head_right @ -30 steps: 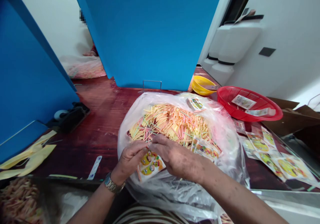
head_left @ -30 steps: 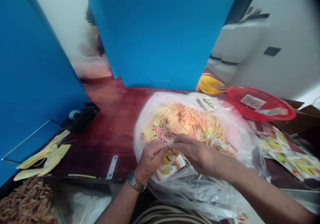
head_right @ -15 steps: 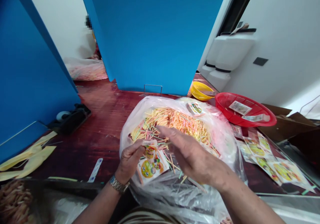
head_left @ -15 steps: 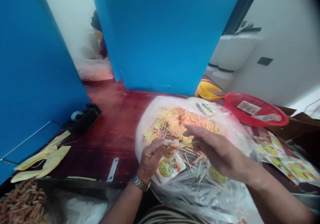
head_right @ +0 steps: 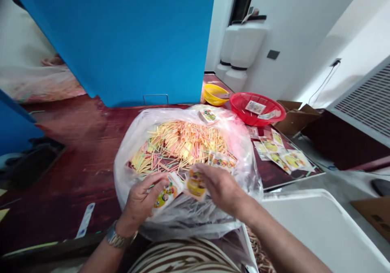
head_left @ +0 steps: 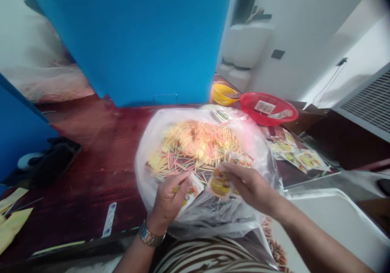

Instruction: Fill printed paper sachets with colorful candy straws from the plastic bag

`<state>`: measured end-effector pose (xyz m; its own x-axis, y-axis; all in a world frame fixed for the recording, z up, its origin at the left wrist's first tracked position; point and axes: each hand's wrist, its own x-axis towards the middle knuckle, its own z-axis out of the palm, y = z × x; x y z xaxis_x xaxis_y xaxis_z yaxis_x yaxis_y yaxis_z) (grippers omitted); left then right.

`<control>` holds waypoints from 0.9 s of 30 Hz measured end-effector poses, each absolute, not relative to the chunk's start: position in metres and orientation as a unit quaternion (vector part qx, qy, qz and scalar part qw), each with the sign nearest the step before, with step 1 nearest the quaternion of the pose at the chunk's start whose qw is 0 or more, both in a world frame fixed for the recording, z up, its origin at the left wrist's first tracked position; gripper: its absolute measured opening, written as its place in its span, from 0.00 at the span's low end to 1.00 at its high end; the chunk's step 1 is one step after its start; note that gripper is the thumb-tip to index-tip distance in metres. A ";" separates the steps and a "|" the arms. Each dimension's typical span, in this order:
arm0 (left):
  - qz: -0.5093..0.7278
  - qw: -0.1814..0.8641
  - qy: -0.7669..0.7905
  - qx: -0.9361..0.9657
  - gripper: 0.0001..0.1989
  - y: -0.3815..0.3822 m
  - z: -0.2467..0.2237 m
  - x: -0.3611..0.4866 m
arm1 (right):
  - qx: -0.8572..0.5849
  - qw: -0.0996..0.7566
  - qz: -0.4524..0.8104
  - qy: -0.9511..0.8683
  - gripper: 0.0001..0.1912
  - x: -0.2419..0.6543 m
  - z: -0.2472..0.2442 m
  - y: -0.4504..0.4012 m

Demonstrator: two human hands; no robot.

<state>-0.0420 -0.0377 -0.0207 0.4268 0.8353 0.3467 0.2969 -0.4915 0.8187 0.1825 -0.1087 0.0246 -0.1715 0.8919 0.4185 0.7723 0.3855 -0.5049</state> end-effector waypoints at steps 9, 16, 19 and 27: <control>0.254 0.130 0.373 0.883 0.07 -0.036 -0.013 -0.052 | -0.590 0.027 -0.133 -0.796 0.08 0.227 -0.015 -0.124; 0.181 0.065 0.430 0.882 0.12 -0.025 -0.007 -0.072 | -0.505 0.079 -0.077 -0.856 0.08 0.176 0.016 -0.057; 0.164 0.068 0.423 0.889 0.11 -0.026 -0.009 -0.078 | -0.424 0.044 -0.052 -0.903 0.06 0.120 0.019 -0.003; 0.189 0.126 0.433 0.872 0.14 -0.035 -0.026 -0.088 | -0.259 -0.044 -0.145 -0.954 0.09 0.061 -0.004 0.074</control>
<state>-0.0883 -0.0351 -0.0255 0.5537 0.8029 0.2207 0.7081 -0.5935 0.3826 0.0610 0.0739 -0.0036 -0.8620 0.5068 -0.0096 0.4811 0.8240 0.2994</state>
